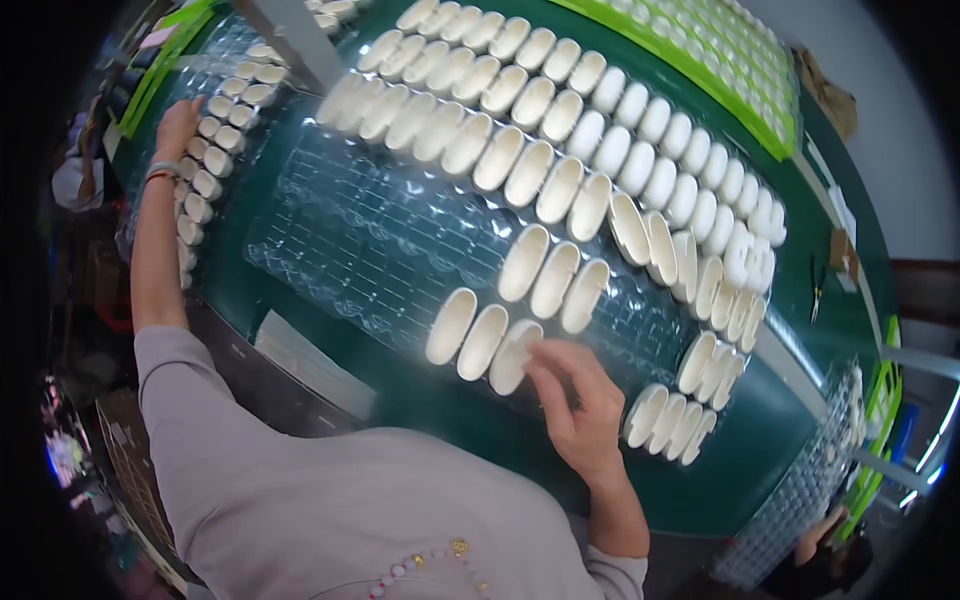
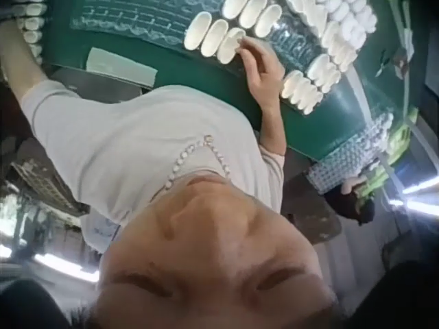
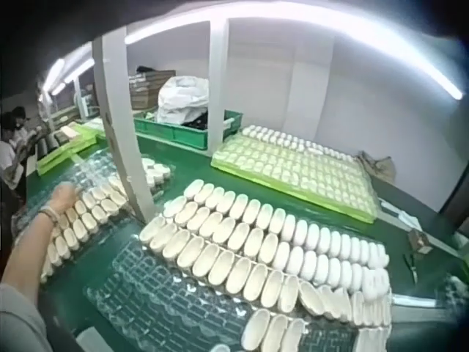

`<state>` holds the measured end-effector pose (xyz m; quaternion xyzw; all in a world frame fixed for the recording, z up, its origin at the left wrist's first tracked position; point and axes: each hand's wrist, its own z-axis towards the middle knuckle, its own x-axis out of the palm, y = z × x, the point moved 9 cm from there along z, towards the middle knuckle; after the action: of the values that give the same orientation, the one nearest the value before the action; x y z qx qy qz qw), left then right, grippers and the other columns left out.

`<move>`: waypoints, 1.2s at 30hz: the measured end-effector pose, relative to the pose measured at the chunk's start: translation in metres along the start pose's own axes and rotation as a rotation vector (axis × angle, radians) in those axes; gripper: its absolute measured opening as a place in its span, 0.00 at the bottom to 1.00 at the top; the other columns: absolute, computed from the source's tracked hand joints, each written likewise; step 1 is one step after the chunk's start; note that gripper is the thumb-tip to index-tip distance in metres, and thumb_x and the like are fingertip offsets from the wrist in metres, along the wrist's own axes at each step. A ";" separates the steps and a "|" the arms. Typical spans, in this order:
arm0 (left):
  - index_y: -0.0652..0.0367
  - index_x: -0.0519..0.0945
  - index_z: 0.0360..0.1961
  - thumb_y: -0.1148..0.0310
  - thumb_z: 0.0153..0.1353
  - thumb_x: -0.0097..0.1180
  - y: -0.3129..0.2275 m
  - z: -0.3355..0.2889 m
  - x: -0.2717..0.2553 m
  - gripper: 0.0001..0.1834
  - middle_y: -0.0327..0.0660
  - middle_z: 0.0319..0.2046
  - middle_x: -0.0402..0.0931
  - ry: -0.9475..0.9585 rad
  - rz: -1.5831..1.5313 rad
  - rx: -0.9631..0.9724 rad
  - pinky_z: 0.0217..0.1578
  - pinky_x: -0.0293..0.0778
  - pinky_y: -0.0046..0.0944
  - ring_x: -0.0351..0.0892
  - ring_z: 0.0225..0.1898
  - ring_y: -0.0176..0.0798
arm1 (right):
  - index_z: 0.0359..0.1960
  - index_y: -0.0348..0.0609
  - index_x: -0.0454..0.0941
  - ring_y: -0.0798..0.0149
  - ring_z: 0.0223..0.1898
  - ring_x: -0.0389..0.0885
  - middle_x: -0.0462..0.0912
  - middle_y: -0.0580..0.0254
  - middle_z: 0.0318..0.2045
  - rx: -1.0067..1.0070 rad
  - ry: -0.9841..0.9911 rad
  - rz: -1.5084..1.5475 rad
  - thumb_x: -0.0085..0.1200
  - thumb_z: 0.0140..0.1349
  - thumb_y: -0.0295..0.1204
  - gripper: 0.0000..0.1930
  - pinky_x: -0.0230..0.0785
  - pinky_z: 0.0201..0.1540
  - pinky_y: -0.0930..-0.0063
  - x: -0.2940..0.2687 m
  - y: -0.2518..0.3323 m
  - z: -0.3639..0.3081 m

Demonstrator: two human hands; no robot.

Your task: The person assembles small white plastic shells by hand, then places them into a plastic tray.

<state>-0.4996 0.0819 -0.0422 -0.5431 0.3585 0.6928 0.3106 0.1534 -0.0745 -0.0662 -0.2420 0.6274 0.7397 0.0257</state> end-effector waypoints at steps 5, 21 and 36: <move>0.57 0.79 0.42 0.42 0.62 0.39 -0.031 0.013 0.017 0.30 0.57 0.44 0.75 -0.031 0.066 -0.052 0.47 0.70 0.51 0.73 0.49 0.58 | 0.42 0.36 0.76 0.54 0.39 0.75 0.76 0.54 0.40 -0.343 -0.019 -0.373 0.64 0.46 0.28 0.20 0.67 0.40 0.66 0.005 0.041 0.005; 0.70 0.77 0.40 0.59 0.64 0.49 -0.101 -0.124 -0.107 0.20 0.44 0.28 0.78 0.169 -0.419 0.307 0.37 0.70 0.32 0.75 0.32 0.31 | 0.30 0.42 0.75 0.63 0.33 0.72 0.75 0.64 0.34 -0.335 0.199 -0.315 0.64 0.44 0.30 0.13 0.61 0.33 0.71 0.019 0.028 -0.005; 0.60 0.77 0.46 0.63 0.43 0.71 -0.417 -0.397 -0.136 0.28 0.43 0.33 0.81 0.647 -1.318 1.386 0.32 0.76 0.33 0.82 0.32 0.40 | 0.42 0.35 0.73 0.72 0.36 0.73 0.72 0.58 0.42 0.091 -0.225 0.716 0.56 0.57 0.21 0.11 0.68 0.36 0.81 -0.034 -0.020 -0.010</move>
<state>0.0818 -0.0258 -0.0369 -0.4949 0.3774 -0.1586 0.7665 0.1932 -0.0709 -0.0726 0.0767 0.6976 0.6953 -0.1550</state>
